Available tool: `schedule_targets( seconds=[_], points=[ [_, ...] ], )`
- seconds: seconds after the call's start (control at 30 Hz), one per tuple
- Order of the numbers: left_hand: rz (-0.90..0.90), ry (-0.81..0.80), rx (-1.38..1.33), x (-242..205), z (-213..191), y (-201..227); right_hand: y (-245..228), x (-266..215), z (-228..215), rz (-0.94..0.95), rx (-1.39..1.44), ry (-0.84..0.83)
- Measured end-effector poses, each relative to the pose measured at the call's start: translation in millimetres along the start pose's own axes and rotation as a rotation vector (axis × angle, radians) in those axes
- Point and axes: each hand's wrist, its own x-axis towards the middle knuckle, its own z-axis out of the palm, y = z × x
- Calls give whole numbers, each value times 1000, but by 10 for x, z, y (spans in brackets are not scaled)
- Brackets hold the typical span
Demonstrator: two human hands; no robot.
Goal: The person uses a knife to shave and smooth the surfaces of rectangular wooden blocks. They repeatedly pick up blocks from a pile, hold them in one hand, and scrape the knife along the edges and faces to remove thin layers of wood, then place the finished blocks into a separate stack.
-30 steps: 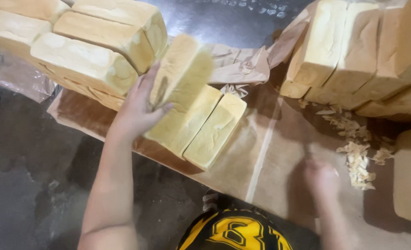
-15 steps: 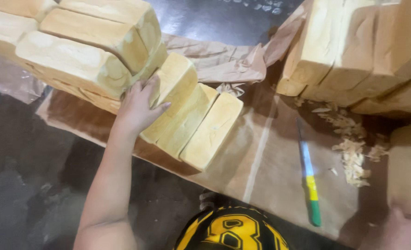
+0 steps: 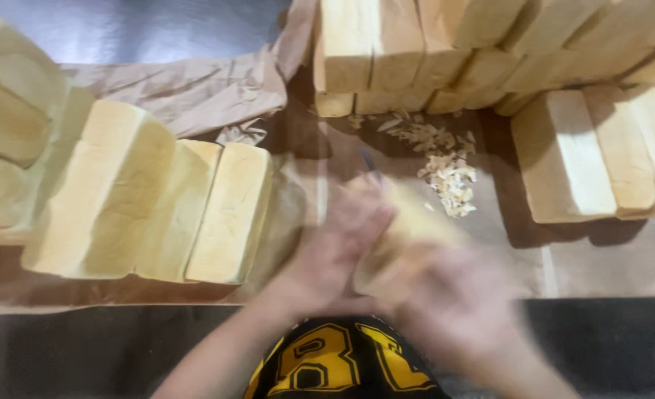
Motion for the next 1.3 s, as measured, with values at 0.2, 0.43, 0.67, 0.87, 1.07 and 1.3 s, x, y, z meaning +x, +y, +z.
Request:
schedule_targets(
  seconds=[0.2, 0.43, 0.67, 0.87, 1.07, 1.3],
  points=[
    [-501, 156, -613, -582, 7, -62, 211, -313, 1107, 737, 160, -142],
    [-422, 358, -739, -1028, -144, -162, 715, -1200, 1691, 895, -228, -531],
    [-466, 329, -621, -859, -67, -172, 1486, -1694, 1635, 1300, 1081, -278],
    [-472, 117, -371, -679, -96, -93, 1822, -914, 1628, 1185, 937, -139],
    [-480, 200, -441, -497, -69, 60, 811, -522, 497, 1029, 809, -297],
    [-474, 157, -496, -499, -36, -16, -57, -5, -10, 293, 230, -302]
  ],
)
